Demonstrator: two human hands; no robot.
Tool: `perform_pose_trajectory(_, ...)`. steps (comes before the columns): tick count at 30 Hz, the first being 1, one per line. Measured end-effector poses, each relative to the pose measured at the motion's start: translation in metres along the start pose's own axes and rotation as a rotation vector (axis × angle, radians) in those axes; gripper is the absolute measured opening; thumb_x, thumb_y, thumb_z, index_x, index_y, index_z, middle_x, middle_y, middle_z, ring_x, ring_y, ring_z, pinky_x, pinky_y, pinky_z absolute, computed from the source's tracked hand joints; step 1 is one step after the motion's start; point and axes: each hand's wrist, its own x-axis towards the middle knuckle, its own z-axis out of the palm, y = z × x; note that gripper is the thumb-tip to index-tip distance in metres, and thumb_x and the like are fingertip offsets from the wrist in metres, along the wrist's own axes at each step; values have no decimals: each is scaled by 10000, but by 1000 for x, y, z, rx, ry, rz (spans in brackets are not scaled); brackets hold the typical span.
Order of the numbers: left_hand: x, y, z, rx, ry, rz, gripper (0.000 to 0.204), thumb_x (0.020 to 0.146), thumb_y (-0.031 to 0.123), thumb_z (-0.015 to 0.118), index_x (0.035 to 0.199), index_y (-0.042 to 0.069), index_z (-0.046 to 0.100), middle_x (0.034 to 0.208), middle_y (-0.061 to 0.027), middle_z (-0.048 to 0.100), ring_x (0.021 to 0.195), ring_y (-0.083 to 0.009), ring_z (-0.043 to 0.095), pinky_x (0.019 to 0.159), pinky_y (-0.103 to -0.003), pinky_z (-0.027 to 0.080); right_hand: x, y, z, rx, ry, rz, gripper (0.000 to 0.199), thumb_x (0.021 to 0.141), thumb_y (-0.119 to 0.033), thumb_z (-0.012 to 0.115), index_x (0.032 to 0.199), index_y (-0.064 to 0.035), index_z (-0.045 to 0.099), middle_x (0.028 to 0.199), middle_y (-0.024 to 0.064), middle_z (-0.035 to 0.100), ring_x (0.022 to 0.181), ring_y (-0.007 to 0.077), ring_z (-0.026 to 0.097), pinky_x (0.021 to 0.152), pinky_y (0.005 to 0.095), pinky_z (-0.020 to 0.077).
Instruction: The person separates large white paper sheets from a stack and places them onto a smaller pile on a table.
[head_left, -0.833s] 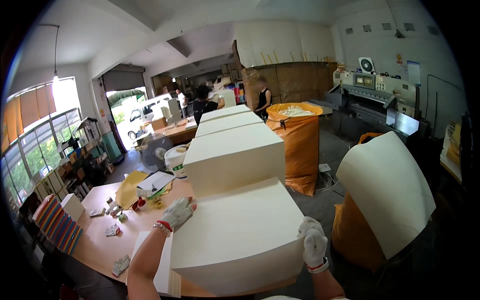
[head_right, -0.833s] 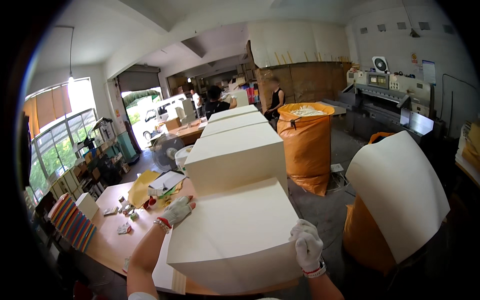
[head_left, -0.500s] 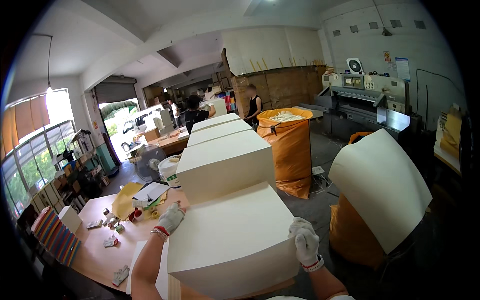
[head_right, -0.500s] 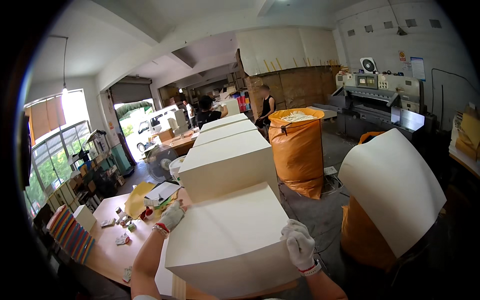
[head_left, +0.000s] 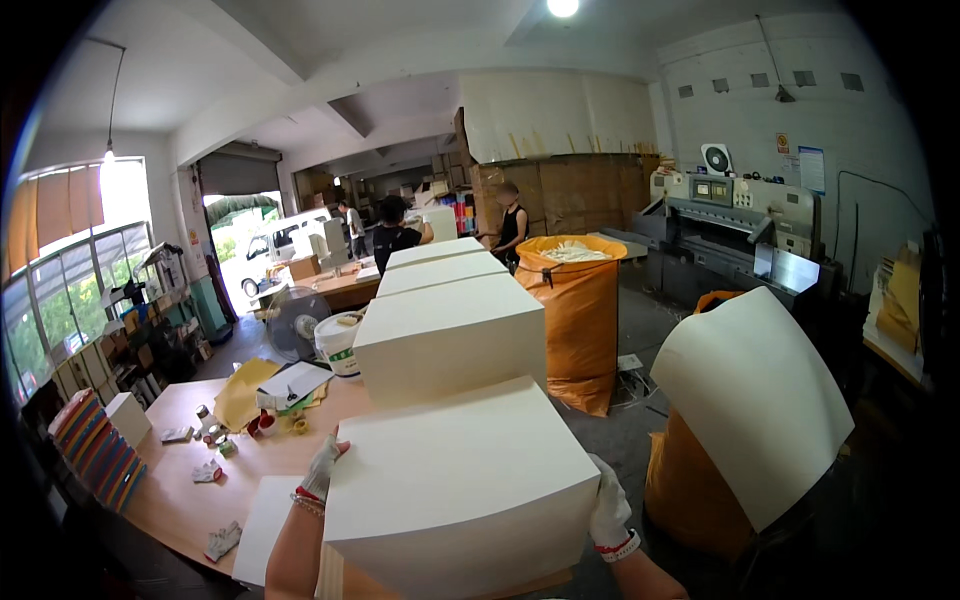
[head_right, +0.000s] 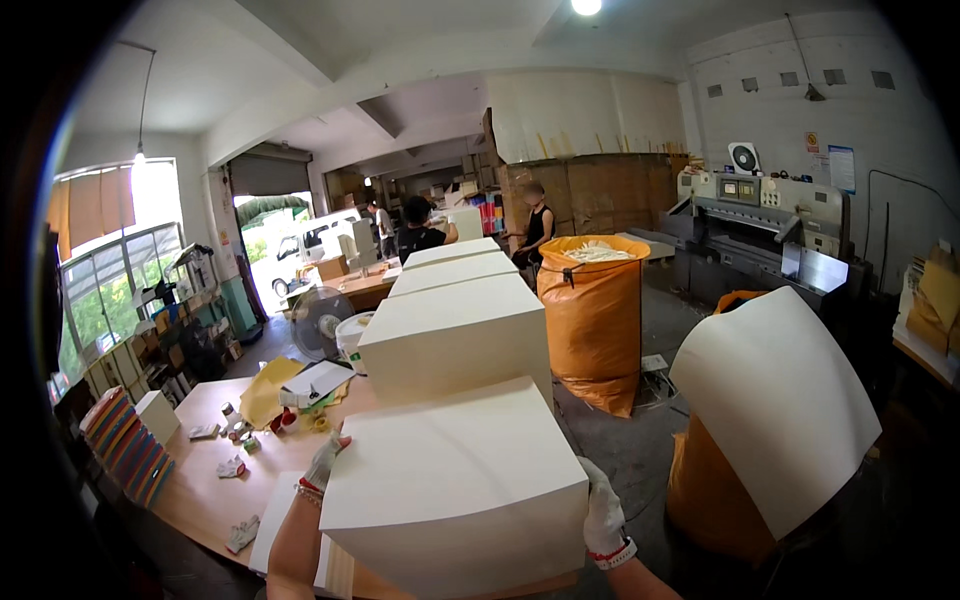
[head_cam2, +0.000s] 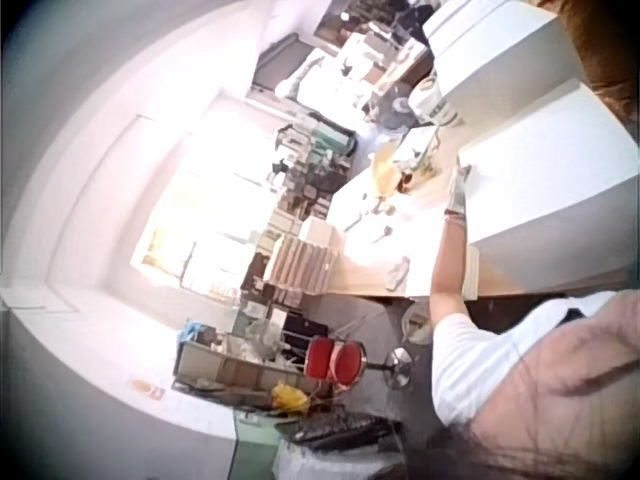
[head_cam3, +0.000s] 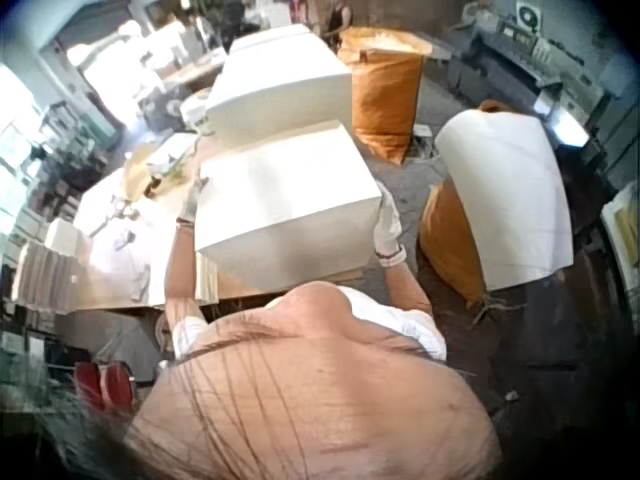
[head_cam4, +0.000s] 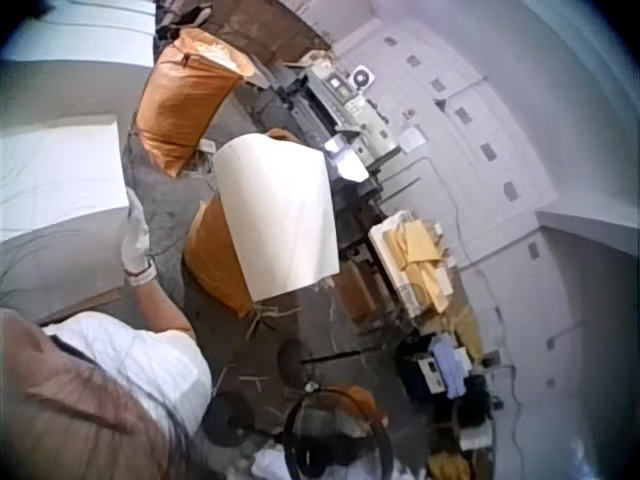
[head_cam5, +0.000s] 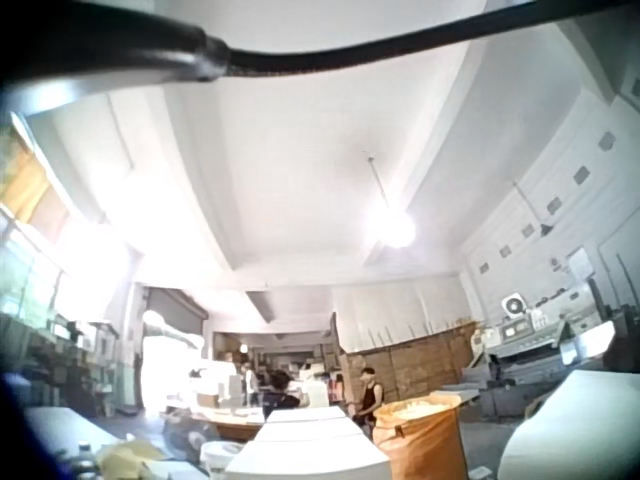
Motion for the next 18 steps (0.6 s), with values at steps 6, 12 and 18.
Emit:
perform_pose_trajectory(6, -42, -4, 40, -344, -120, -188, 483, 1035, 368, 500, 1447, 121, 455, 1182, -94, 630, 942, -214, 666, 790, -382, 593, -66, 70, -22, -29, -18, 283, 618, 1091, -492, 290, 1253, 9, 614, 1050, 75, 704, 949, 149, 641, 820, 315, 503)
perform_pose_trajectory(12, -128, -114, 2, -331, 52, -37, 503, 1009, 464, 535, 1348, 92, 536, 1197, -73, 629, 1065, -220, 620, 875, -373, 546, -151, 125, -47, -117, 21, 700, 599, 1064, -527, 349, 1245, -44, 654, 1093, 57, 702, 1008, 154, 636, 868, 328, 493)
perform_pose_trajectory(18, -219, -263, -14, -199, 414, -141, 454, 977, 405, 601, 1303, 91, 558, 1216, -60, 628, 1122, -216, 590, 897, -385, 519, -208, 175, -69, 31, 175, 1152, 488, 1056, -438, 400, 1243, -84, 678, 1139, 50, 700, 1001, 190, 647, 886, 327, 495)
